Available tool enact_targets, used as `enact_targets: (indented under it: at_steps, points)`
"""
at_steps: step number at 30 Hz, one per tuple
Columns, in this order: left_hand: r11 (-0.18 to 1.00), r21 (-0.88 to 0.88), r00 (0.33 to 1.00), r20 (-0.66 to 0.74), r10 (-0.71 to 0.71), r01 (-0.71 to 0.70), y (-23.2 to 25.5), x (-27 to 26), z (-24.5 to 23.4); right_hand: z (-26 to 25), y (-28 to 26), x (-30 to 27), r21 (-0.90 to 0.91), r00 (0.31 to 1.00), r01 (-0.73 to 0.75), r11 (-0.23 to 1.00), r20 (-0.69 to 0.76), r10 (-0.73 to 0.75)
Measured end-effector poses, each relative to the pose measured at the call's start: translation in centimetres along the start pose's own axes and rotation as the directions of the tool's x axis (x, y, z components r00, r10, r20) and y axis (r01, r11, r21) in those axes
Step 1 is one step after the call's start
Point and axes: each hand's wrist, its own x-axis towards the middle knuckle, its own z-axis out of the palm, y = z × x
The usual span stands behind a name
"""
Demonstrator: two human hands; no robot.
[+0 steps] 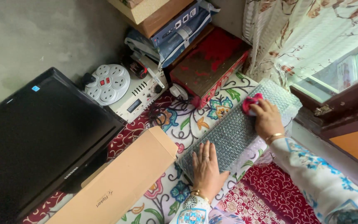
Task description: The person wipes a cardboard box, a sheet of bubble wrap, and a black perforated plastic tray using a pink cloth. The person also briefly handles a pen holder and several pens before returning to wipe the tray.
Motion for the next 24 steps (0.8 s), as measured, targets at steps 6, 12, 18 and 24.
enact_targets:
  at_steps: [6,12,18,24]
  points:
    - [0.998,0.030,0.996,0.059,-0.065,0.063,0.9,1.6,1.1,-2.2,-8.8,-4.3,0.153,0.920,0.294,0.943,0.221,-0.323]
    - [0.994,0.096,0.994,0.089,-0.064,0.055,0.6,1.8,1.6,-3.8,1.7,-2.5,-0.347,0.881,0.155,0.925,0.472,0.029]
    - [0.992,0.108,0.993,0.091,-0.077,0.067,0.9,1.7,1.3,-1.3,1.9,-1.9,-0.044,0.977,-0.123,0.991,0.167,0.129]
    - [0.986,0.150,0.989,0.116,-0.093,0.075,0.7,1.6,1.5,-3.1,-7.3,-4.3,0.383,0.820,0.408,0.829,0.246,-0.517]
